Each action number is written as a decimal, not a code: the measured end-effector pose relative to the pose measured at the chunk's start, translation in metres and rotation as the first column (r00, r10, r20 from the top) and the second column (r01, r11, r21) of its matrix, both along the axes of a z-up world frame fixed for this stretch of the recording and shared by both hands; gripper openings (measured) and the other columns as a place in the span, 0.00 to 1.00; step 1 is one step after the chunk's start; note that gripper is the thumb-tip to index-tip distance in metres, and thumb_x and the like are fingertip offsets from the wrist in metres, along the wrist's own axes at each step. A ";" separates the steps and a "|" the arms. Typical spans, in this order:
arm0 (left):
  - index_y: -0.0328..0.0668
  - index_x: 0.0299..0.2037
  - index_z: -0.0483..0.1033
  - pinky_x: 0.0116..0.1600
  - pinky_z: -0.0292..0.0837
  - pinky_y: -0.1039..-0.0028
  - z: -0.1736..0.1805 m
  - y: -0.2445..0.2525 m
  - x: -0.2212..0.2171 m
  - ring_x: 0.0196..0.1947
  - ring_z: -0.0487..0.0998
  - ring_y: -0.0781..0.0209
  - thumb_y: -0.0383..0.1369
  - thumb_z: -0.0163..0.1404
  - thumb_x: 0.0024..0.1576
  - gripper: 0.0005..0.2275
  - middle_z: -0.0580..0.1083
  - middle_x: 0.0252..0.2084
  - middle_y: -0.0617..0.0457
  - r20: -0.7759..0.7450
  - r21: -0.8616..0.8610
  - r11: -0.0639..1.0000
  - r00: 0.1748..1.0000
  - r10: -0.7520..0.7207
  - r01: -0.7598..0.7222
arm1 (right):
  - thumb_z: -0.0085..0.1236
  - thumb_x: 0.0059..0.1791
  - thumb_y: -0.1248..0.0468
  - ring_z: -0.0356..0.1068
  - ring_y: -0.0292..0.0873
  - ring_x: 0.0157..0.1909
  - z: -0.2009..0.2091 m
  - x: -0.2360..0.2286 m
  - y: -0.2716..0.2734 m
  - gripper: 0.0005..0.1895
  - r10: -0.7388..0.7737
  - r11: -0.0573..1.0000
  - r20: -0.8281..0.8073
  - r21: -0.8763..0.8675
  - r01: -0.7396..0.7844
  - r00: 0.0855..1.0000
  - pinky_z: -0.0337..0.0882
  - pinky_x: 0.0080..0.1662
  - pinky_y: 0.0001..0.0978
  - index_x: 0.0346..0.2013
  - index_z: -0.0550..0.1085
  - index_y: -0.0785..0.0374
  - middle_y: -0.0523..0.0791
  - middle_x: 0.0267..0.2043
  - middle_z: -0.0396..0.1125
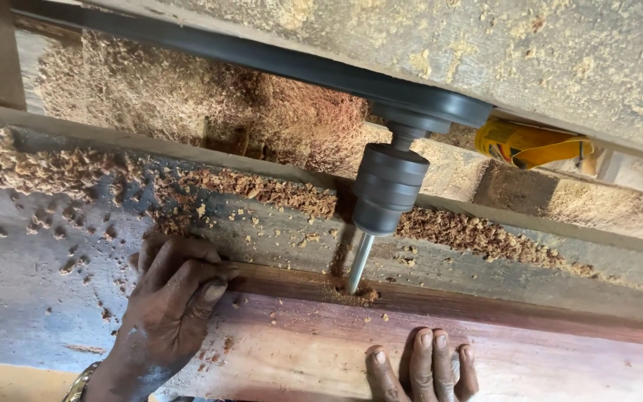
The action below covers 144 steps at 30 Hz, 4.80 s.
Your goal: The person guides a long wooden plank along the fence of a vertical drilling machine, advancing it step by step so the spinning bit bores a series of holes along the plank's edge, then pulls the plank back and moves it aside.
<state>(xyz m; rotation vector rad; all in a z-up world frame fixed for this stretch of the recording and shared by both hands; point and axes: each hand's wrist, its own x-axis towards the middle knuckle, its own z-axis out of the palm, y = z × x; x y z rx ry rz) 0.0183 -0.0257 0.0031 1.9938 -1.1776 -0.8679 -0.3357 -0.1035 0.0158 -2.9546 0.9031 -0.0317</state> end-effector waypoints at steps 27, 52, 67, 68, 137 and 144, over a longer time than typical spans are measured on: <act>0.45 0.43 0.77 0.61 0.60 0.57 -0.006 -0.010 0.005 0.50 0.69 0.52 0.34 0.51 0.60 0.06 0.71 0.44 0.53 0.043 -0.061 0.997 0.998 -0.038 0.040 | 0.56 0.53 0.56 0.59 0.55 0.70 -0.009 -0.007 0.002 0.25 -0.086 0.996 -0.018 -0.007 0.086 0.996 0.52 0.71 0.63 0.64 0.65 0.34 0.57 0.61 0.67; 0.45 0.42 0.78 0.56 0.59 0.62 -0.006 -0.037 0.017 0.48 0.69 0.53 0.37 0.49 0.61 0.08 0.71 0.43 0.53 0.056 -0.067 0.996 0.997 -0.055 0.058 | 0.60 0.52 0.69 0.62 0.53 0.68 -0.015 0.010 -0.021 0.35 -0.054 0.990 0.001 -0.133 0.054 0.999 0.59 0.68 0.61 0.67 0.61 0.33 0.54 0.62 0.67; 0.45 0.40 0.79 0.60 0.60 0.60 -0.011 -0.077 0.034 0.53 0.69 0.52 0.35 0.51 0.59 0.06 0.72 0.45 0.53 0.103 -0.070 0.991 0.989 -0.105 0.112 | 0.61 0.52 0.61 0.63 0.57 0.67 -0.001 0.044 -0.053 0.28 -0.085 0.992 0.074 -0.086 0.091 0.994 0.55 0.68 0.65 0.65 0.65 0.36 0.58 0.62 0.66; 0.45 0.39 0.78 0.59 0.63 0.61 -0.013 -0.079 0.035 0.53 0.71 0.52 0.34 0.51 0.60 0.05 0.72 0.45 0.53 0.119 -0.110 0.988 0.988 -0.095 0.108 | 0.61 0.52 0.59 0.63 0.57 0.68 -0.001 0.044 -0.051 0.28 -0.115 0.990 0.067 -0.070 0.120 0.991 0.55 0.69 0.65 0.65 0.65 0.36 0.57 0.62 0.67; 0.42 0.40 0.80 0.56 0.70 0.64 0.004 0.028 -0.015 0.48 0.77 0.53 0.33 0.54 0.59 0.05 0.76 0.42 0.52 0.060 -0.050 0.991 0.990 0.130 -0.127 | 0.54 0.50 0.37 0.58 0.53 0.73 0.008 0.011 0.020 0.28 -0.128 0.991 0.094 0.062 0.122 0.987 0.49 0.72 0.60 0.63 0.69 0.36 0.55 0.66 0.63; 0.43 0.41 0.80 0.52 0.71 0.67 0.003 0.014 -0.004 0.47 0.76 0.55 0.32 0.54 0.59 0.05 0.76 0.43 0.51 0.001 -0.033 0.991 0.991 0.130 -0.130 | 0.42 0.52 0.26 0.57 0.59 0.73 0.011 0.014 0.009 0.37 -0.080 0.993 0.082 0.090 0.073 0.993 0.46 0.72 0.63 0.65 0.68 0.43 0.60 0.67 0.61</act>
